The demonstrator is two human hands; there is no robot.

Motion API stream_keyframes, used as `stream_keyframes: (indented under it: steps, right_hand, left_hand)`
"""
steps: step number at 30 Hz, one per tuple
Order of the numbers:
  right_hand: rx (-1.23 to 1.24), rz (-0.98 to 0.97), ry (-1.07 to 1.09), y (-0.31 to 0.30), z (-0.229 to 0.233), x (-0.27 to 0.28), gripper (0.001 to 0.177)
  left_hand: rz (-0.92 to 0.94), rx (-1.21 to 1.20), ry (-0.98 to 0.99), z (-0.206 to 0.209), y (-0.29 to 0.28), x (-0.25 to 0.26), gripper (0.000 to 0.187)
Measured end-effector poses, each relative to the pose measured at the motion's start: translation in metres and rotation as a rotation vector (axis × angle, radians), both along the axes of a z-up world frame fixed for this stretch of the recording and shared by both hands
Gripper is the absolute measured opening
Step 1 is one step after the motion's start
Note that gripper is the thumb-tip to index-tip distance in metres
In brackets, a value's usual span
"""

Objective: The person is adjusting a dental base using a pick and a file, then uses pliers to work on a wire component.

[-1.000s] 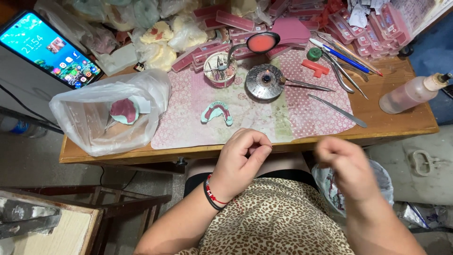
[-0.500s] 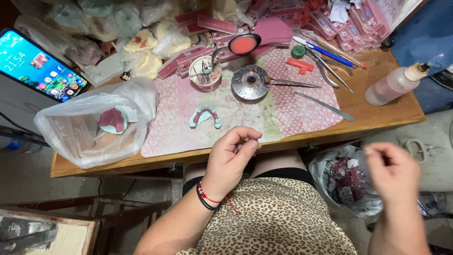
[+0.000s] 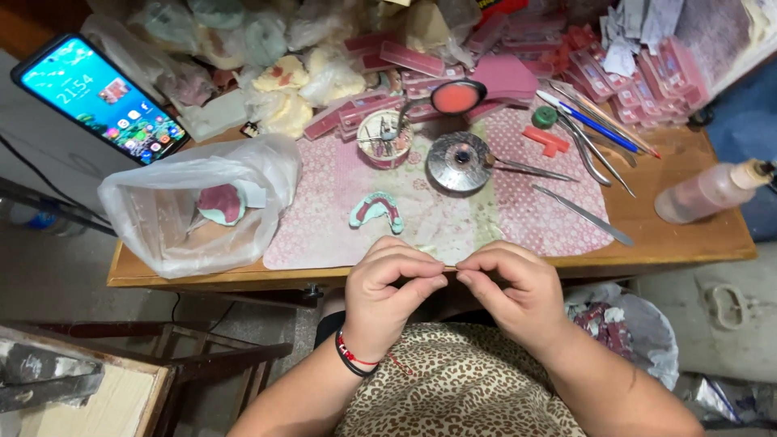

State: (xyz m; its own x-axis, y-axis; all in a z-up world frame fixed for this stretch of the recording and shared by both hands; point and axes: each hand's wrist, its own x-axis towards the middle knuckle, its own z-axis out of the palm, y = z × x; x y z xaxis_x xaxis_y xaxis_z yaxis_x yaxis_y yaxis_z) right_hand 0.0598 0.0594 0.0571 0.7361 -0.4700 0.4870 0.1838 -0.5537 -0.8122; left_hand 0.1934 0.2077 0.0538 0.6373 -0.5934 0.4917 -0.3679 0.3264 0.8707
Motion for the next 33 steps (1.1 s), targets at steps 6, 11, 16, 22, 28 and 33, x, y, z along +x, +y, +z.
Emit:
stream_keyframes:
  steps: [6,11,16,22,28,33]
  right_hand:
    - [-0.282,-0.112,0.033,-0.042,-0.002,0.039,0.007]
    - [-0.322,-0.376,0.213,-0.084,0.009,0.061,0.008]
    - [-0.233,-0.525,0.427,-0.095,0.002,0.071,0.009]
    - [-0.211,-0.491,0.393,-0.096,-0.001,0.069,0.008]
    - [-0.207,-0.501,0.395,-0.1,-0.003,0.066,0.006]
    - [-0.182,-0.45,0.334,-0.094,0.0,0.068,0.006]
  left_hand:
    - [0.228,-0.024,-0.185,0.003,0.012,0.04,0.009]
    - [0.287,0.277,-0.408,0.017,0.021,0.083,0.028]
    - [0.168,0.704,-0.437,0.016,0.016,0.089,0.078]
    - [0.139,0.657,-0.336,0.018,0.006,0.075,0.072]
    - [0.033,0.592,-0.41,-0.002,-0.016,0.05,0.076]
    - [-0.008,0.527,-0.546,-0.01,-0.034,0.039,0.078]
